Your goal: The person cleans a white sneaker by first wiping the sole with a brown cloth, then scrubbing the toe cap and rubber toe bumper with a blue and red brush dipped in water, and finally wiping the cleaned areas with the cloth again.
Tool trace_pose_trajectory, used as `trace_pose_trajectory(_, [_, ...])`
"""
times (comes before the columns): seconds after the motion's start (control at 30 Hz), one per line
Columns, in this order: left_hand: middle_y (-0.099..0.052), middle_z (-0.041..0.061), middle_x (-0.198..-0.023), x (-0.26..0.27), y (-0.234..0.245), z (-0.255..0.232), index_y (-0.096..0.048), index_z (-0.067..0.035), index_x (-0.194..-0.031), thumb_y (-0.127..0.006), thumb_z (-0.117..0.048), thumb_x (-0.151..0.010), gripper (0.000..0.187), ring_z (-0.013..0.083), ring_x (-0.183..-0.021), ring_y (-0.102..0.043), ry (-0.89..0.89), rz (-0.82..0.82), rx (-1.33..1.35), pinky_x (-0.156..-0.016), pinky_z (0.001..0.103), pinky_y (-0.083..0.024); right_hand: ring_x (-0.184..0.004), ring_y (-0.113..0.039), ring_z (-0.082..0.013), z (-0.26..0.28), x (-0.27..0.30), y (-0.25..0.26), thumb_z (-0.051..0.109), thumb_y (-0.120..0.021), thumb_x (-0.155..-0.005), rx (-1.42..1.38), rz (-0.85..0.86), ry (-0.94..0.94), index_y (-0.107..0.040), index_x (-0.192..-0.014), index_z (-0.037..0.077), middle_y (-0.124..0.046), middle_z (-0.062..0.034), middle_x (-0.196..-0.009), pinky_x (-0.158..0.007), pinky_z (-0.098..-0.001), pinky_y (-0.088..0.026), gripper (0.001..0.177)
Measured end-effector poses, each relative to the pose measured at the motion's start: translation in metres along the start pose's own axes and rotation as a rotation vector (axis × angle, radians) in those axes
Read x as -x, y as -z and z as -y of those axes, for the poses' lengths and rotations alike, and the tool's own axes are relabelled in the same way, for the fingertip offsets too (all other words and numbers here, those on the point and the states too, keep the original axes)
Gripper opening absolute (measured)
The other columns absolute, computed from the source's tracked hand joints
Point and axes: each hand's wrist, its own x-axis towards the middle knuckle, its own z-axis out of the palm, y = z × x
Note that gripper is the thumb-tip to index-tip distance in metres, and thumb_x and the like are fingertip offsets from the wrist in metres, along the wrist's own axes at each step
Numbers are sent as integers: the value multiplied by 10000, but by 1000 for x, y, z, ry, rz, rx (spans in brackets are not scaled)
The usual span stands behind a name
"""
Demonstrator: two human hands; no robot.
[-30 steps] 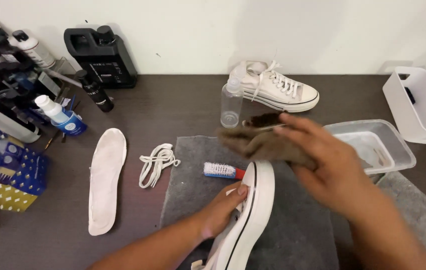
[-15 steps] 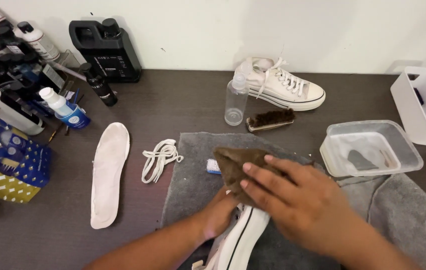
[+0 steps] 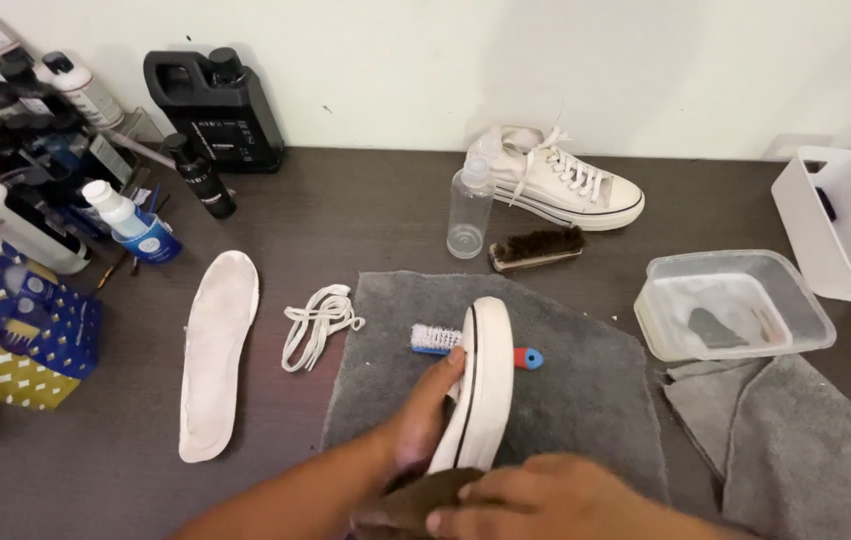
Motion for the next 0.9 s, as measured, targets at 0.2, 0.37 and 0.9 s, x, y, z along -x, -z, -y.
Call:
trace_pose_trajectory(0.2, [-607,145,-1380,-129,140,129,-498,-36,-1464,-390,-190,-1130,382,151,-1297,-558,-539,564,-193,-1179,305,-394,-881,-642,-313,-5,-14,68,-44,-651,-871,-1102,-1088,-1460,-757,-1129,-148,-733,-251,-1052,-697,-377,-458,298])
trace_pose_trajectory(0.37, [-759,122,-951,-10,16,11,-727,-50,-1083,-585,-615,-909,609,223,-852,-726,-5,221,33,-807,383,-596,-1329,-614,-404,-75,18,51,-31,-581,-879,402,-669,-552,-552,-1429,36,-603,-212,-1474,-1152,-480,-473,555])
trace_pose_trajectory(0.9, [-712,73,-866,4,6,-5,-696,-56,-1022,-501,-597,-977,578,176,-776,-663,-151,354,-80,-724,322,-538,-1422,-461,-275,-109,-1,-12,376,-653,-808,395,-69,-385,-711,-1188,213,-502,-68,-1556,-1081,-693,-301,417])
